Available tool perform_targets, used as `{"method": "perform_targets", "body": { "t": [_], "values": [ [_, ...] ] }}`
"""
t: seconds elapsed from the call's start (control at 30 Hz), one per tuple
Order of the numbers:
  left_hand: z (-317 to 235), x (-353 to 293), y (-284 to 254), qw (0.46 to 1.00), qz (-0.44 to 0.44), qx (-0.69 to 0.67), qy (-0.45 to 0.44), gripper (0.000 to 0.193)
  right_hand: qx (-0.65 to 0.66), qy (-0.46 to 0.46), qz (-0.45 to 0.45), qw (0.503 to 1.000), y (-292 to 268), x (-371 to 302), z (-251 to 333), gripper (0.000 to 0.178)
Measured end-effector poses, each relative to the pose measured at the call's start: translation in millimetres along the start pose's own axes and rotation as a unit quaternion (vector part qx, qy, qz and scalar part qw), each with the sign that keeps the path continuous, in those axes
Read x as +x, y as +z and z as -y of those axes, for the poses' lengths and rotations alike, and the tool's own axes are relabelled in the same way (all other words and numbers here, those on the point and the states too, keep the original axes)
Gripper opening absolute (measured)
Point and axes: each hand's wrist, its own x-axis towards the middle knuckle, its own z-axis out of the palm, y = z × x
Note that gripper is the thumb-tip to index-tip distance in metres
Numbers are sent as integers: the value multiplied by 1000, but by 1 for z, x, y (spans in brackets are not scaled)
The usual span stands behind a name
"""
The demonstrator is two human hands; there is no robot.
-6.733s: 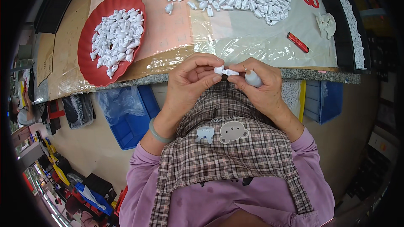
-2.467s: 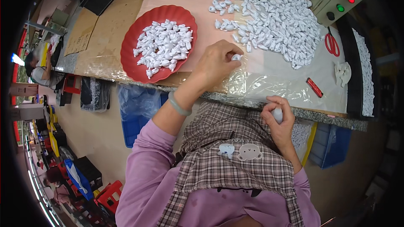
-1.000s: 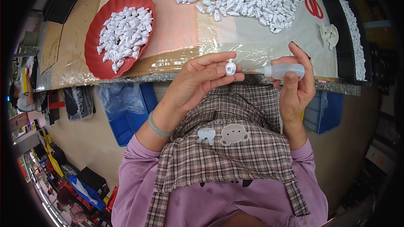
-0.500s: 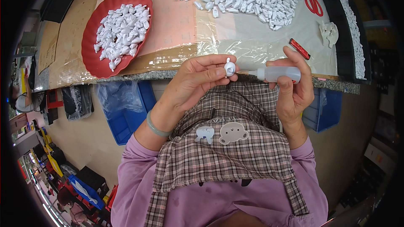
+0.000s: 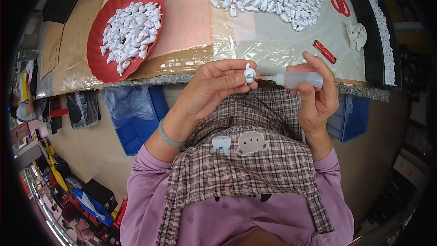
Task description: Applying glue to small white plastic components and assembling them into larger units.
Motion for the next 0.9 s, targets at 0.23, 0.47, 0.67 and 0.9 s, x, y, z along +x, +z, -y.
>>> {"method": "perform_targets", "body": {
  "t": [0.23, 0.47, 0.67, 0.9],
  "values": [
    [1, 1, 1, 1000, 0, -8, -7, 27, -24, -24, 0, 999, -1, 0, 0, 44],
    [1, 1, 0, 1000, 0, 3, 2, 17, -46, -52, -3, 998, -2, -2, 2, 43],
    [3, 1, -1, 999, -11, 19, 29, 14, -112, -138, 9, 984, -2, 2, 0, 43],
    [2, 0, 4, 996, -47, 48, 61, 14, -155, -189, 22, 969, -1, 3, 7, 42]
  ]
}}
